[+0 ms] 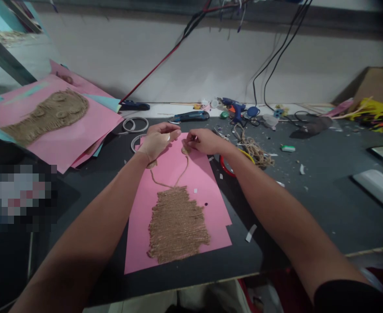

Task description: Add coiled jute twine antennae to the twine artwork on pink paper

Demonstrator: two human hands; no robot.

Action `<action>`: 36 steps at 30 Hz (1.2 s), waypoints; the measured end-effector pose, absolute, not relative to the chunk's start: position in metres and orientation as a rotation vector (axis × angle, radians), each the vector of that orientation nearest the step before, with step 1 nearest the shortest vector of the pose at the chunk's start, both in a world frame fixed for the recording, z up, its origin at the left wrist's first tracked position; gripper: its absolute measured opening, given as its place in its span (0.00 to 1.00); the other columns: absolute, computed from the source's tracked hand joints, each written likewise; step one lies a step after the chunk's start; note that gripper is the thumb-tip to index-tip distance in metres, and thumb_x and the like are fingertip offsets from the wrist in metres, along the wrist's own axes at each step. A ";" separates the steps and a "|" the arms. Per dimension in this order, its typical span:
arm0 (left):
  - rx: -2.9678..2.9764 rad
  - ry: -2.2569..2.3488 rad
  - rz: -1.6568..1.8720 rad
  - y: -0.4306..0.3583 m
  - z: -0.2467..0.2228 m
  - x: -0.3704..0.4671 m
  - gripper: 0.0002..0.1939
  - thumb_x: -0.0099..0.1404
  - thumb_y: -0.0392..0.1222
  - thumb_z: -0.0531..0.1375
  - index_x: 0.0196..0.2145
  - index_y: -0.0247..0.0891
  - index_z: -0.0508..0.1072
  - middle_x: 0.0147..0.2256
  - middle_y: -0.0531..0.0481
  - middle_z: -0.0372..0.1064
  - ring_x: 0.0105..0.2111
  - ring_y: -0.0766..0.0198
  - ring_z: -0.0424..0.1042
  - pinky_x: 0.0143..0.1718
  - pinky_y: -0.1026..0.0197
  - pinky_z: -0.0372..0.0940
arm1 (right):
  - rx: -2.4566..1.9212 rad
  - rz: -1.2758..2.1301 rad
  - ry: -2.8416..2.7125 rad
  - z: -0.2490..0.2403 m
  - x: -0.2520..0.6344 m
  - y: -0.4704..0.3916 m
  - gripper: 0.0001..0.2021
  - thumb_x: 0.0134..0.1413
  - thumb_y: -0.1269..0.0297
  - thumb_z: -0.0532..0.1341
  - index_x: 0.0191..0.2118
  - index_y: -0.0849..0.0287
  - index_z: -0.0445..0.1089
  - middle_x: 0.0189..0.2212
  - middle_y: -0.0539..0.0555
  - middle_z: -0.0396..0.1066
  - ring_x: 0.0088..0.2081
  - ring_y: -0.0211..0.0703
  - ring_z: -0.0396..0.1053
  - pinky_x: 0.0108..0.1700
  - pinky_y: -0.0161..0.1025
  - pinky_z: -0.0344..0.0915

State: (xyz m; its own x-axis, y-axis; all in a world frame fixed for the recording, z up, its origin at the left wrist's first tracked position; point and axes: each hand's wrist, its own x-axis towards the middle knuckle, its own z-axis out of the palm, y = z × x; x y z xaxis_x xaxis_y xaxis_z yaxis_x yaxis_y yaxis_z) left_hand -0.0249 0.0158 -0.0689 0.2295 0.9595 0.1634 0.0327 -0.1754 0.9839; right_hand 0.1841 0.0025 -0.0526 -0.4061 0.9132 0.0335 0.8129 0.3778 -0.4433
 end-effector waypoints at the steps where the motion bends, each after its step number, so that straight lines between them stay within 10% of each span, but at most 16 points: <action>1: 1.474 0.993 1.131 0.016 -0.069 -0.025 0.13 0.55 0.44 0.72 0.37 0.36 0.82 0.32 0.47 0.78 0.30 0.65 0.73 0.28 0.65 0.67 | -1.520 0.533 -2.374 -0.052 0.185 0.002 0.08 0.59 0.71 0.61 0.42 0.62 0.76 0.37 0.58 0.78 0.36 0.45 0.70 0.40 0.41 0.61; 36: 1.845 1.063 0.897 0.004 -0.074 -0.015 0.11 0.52 0.31 0.66 0.32 0.42 0.83 0.32 0.47 0.80 0.35 0.58 0.78 0.39 0.56 0.70 | -1.412 0.738 -2.458 -0.034 0.199 -0.001 0.15 0.52 0.73 0.59 0.40 0.58 0.81 0.33 0.52 0.79 0.35 0.43 0.72 0.42 0.40 0.64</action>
State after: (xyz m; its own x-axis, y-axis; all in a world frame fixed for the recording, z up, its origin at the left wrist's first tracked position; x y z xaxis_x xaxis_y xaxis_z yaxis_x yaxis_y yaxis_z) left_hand -0.0151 0.0041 -0.0743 0.3936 0.9016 0.1794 0.3281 -0.3202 0.8887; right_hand 0.1995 -0.0007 -0.0342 -0.5181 0.8530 -0.0630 0.7467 0.4152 -0.5197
